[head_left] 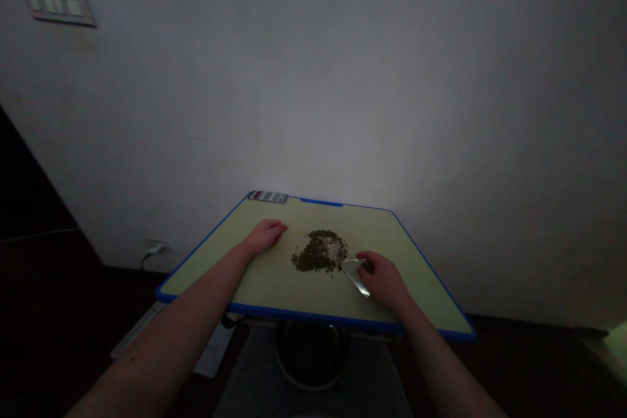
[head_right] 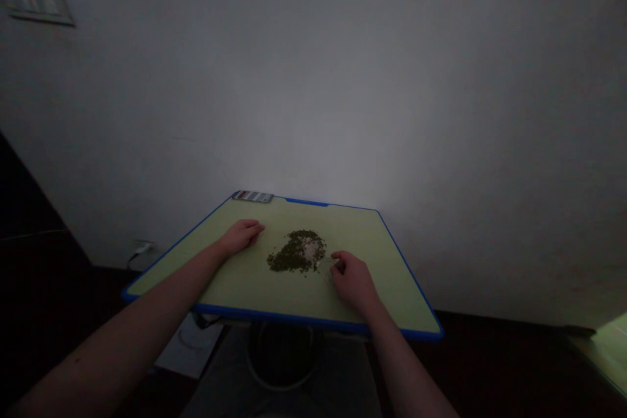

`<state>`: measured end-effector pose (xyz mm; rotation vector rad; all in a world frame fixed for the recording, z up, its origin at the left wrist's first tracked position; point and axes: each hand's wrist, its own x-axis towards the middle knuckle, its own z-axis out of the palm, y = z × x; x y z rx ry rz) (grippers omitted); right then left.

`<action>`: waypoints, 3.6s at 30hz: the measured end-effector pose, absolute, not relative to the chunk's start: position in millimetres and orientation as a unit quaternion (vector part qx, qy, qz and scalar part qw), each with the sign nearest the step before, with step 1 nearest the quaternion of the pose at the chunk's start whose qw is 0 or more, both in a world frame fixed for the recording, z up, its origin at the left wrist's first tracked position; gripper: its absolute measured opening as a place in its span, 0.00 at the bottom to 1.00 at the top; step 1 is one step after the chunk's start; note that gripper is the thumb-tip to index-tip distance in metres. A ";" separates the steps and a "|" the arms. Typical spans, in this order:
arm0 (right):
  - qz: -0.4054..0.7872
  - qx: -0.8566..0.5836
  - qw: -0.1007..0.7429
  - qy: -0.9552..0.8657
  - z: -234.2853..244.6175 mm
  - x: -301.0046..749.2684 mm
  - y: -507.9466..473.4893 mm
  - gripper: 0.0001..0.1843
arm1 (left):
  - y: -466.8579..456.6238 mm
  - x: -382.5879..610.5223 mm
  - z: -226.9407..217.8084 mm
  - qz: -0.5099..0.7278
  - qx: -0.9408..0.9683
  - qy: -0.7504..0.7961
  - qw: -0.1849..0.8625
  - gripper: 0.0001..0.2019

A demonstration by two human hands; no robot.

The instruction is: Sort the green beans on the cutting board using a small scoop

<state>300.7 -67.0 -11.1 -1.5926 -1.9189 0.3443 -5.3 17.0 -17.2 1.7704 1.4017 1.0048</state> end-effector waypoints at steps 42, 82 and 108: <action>0.108 -0.629 0.323 -0.699 -9.8 293.9 -76.1 0.15 | 16.7 -5.1 -14.7 0.373 0.681 0.539 0.327 0.19; 0.096 -0.628 0.313 -0.706 -9.6 304.7 -59.1 0.15 | 14.1 -3.5 -12.9 0.384 0.667 0.536 0.347 0.19; 0.095 -0.630 0.321 -0.701 -10.9 303.4 -64.4 0.16 | 14.9 -5.2 -15.1 0.381 0.678 0.538 0.326 0.19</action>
